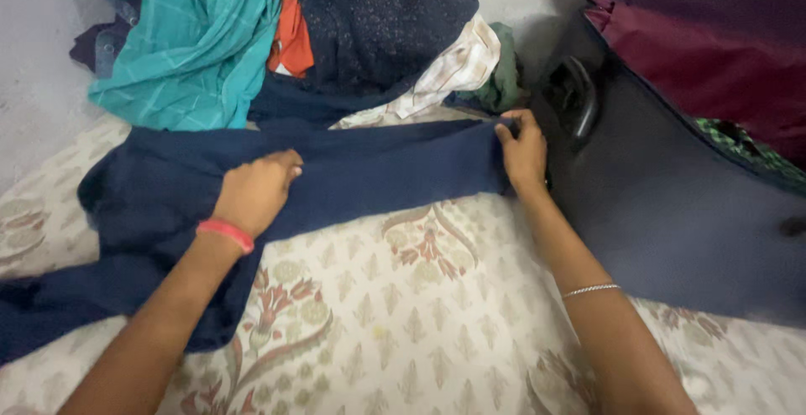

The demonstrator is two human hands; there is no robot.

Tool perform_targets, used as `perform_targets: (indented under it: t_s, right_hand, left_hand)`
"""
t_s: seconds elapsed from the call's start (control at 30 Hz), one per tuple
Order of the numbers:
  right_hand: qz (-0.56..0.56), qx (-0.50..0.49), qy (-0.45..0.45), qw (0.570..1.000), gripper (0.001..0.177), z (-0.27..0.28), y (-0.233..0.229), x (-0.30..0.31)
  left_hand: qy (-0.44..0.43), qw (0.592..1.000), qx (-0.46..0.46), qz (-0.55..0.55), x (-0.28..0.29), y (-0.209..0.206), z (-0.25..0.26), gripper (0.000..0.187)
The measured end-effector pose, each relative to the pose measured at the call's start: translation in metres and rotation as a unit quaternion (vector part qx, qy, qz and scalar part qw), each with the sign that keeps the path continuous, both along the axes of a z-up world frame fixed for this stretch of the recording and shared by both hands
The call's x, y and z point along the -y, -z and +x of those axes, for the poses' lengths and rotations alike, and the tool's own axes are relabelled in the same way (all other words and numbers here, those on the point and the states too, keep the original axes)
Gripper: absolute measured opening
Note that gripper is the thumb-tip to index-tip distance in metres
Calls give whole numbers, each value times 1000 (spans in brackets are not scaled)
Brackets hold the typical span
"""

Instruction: The person folds a blue shirt on a bed by smoothing the fabric, folding the sleeves inward, and then folding the body of the shirt into a smaller rectangle.

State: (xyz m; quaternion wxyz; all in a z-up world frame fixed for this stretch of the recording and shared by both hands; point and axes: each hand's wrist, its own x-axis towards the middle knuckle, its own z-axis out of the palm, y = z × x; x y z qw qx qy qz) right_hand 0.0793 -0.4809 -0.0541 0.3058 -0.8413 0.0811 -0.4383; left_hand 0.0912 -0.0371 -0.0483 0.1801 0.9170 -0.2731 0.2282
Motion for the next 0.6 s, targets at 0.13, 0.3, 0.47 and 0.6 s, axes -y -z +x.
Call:
perform_targets:
  t_s: [0.13, 0.3, 0.47, 0.6]
  right_hand:
    - [-122, -78, 70, 987, 21, 7, 6, -8]
    - [-134, -227, 82, 961, 28, 13, 8, -13]
    - [-146, -254, 89, 952, 30, 10, 7, -11]
    - [-181, -142, 63, 971, 35, 6, 8, -2]
  left_hand:
    - [27, 996, 52, 72, 1, 8, 5, 15]
    - [26, 996, 13, 85, -4, 1, 9, 16]
    - [77, 991, 51, 97, 24, -28, 1, 32]
    - [226, 973, 43, 22, 83, -26, -6, 53]
